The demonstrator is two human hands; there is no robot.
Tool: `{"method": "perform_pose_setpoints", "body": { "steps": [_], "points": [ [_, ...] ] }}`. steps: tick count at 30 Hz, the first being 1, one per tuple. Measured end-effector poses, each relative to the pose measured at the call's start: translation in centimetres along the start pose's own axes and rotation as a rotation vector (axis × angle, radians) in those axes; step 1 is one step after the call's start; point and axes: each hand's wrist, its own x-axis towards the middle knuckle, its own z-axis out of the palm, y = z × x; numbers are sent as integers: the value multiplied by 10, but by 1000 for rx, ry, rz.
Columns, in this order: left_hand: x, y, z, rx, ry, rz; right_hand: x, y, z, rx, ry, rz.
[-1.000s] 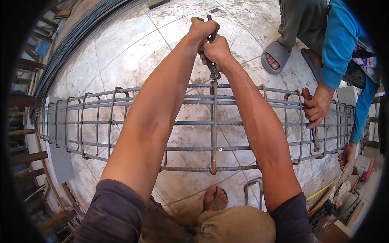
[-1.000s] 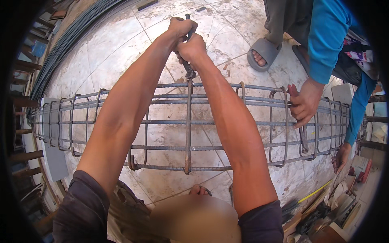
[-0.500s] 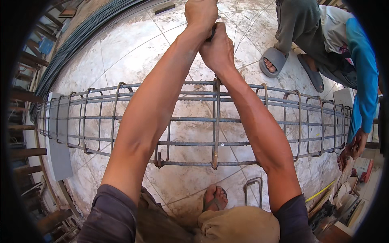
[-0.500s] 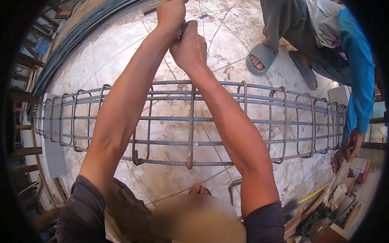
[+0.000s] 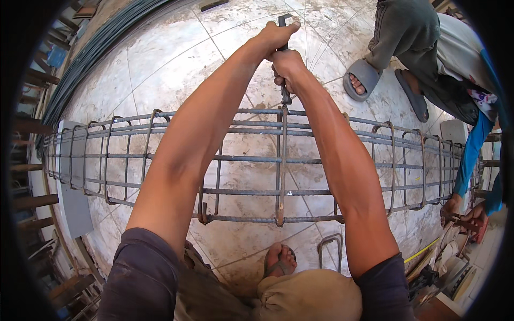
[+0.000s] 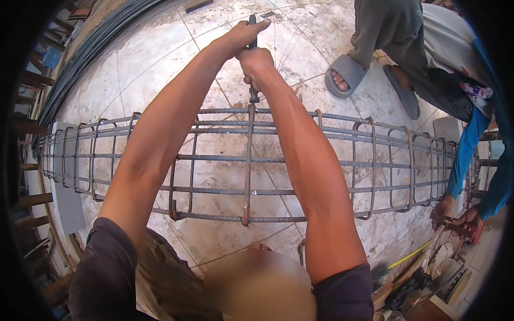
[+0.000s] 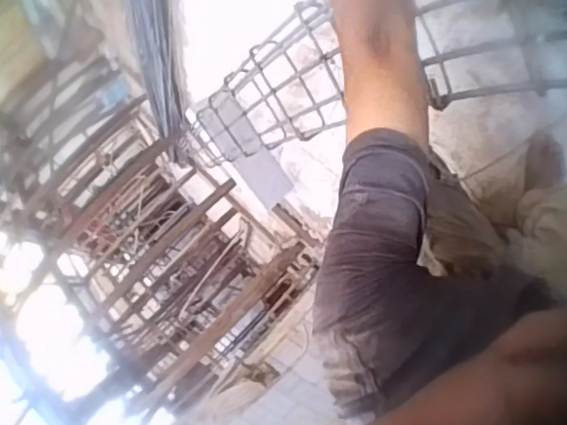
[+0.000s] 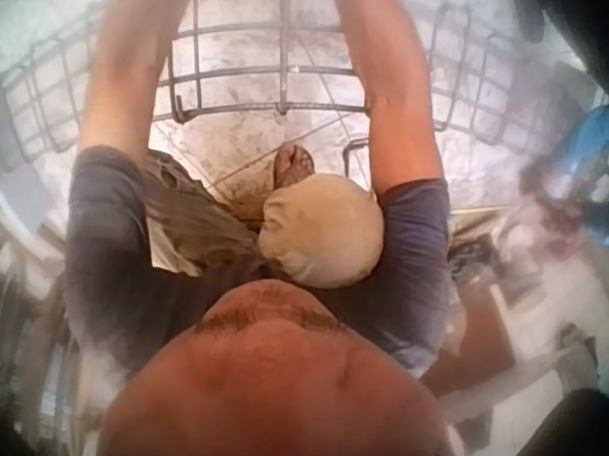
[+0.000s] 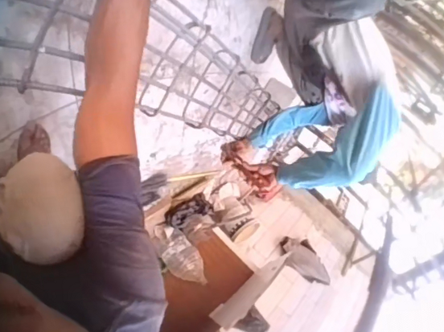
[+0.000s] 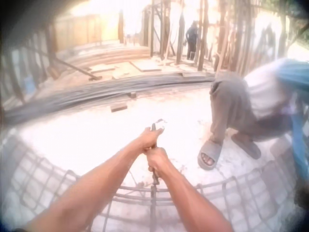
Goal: The person assembles a rebar cage by hand and using pliers, placing wire ties around the intersections of longitudinal bars and stirrups and twisting them tight.
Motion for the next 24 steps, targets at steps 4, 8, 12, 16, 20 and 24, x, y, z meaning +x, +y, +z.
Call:
{"method": "perform_pose_setpoints", "body": {
  "steps": [4,8,12,16,20,24],
  "points": [
    [-64,-13,-57,437,-294,1,1,4,-1,117,-19,67],
    [-126,-34,-71,385,-900,-4,-7,-1,1,69,-18,57],
    [-134,-40,-55,289,-953,-59,-14,-8,1,77,2,27],
    [-131,-47,-52,119,-912,-120,-15,-8,-4,128,12,19],
    [-132,-52,-46,169,-840,-102,-12,-2,-7,187,7,67],
    [-136,-53,-43,95,-795,-115,-10,-1,-6,180,-20,125]
  ]
}}
